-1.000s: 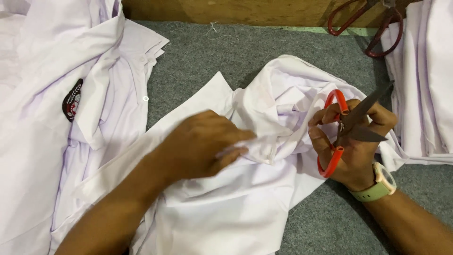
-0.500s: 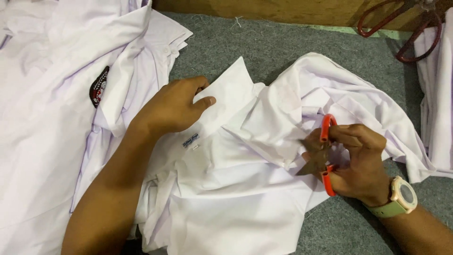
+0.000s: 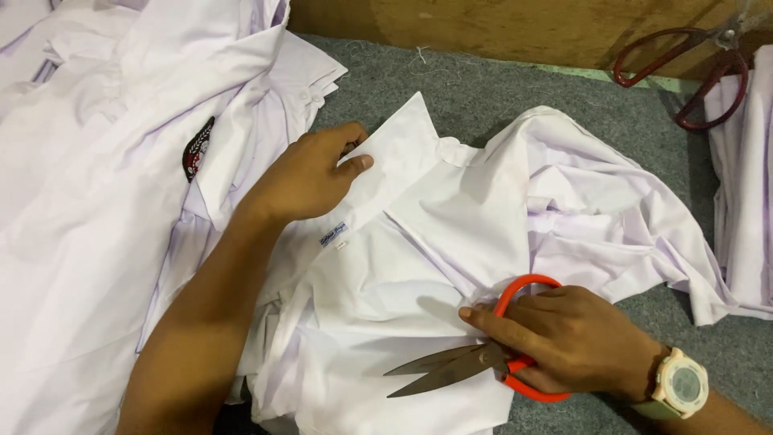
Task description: Trimming loose threads from white shirts using scissors at a quality control station
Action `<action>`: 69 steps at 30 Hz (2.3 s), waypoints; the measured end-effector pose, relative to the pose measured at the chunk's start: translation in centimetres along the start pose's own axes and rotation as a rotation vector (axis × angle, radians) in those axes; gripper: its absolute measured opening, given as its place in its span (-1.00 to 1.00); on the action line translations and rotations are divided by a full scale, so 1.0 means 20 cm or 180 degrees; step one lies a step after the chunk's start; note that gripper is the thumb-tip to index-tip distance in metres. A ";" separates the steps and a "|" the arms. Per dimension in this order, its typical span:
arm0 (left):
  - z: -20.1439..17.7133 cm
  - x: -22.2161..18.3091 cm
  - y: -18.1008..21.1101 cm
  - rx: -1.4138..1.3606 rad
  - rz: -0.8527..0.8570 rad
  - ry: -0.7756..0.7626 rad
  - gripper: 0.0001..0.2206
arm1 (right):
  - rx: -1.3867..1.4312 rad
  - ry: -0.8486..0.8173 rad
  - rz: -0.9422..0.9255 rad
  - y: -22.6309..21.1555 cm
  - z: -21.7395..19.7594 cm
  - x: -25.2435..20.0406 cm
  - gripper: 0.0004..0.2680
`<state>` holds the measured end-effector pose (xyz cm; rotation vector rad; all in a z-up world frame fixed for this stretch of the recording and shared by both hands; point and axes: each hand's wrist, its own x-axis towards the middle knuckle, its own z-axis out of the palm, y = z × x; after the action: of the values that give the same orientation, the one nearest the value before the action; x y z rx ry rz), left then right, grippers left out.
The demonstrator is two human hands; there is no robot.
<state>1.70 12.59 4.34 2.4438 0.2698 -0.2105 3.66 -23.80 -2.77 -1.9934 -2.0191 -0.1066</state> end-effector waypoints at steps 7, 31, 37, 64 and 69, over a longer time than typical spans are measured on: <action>0.02 0.04 -0.06 -0.0637 -0.0004 0.0179 -0.77 | -0.0146 -0.0215 -0.0090 -0.01 -0.01 0.00 -0.53; -0.09 -0.02 -0.09 -0.1669 0.0683 -0.0354 -0.85 | -0.0166 -0.0384 0.0757 0.04 0.06 -0.05 -0.43; -0.21 -0.06 -0.09 0.0215 -0.0262 -0.1647 -0.76 | -0.0130 -0.0172 0.0772 0.03 0.05 -0.03 -0.46; -0.21 -0.21 -0.10 0.0024 -0.0471 0.0000 -0.80 | -0.1229 -0.1469 0.3690 0.04 -0.14 0.12 -0.42; -0.25 -0.25 -0.06 0.0382 -0.0918 -0.0505 -0.76 | -0.1525 -0.1109 0.3295 0.07 -0.08 0.04 -0.43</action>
<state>-2.98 16.00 8.60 2.4810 0.5531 -0.5580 5.41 -23.35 -1.17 -3.2822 -0.8906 -0.0070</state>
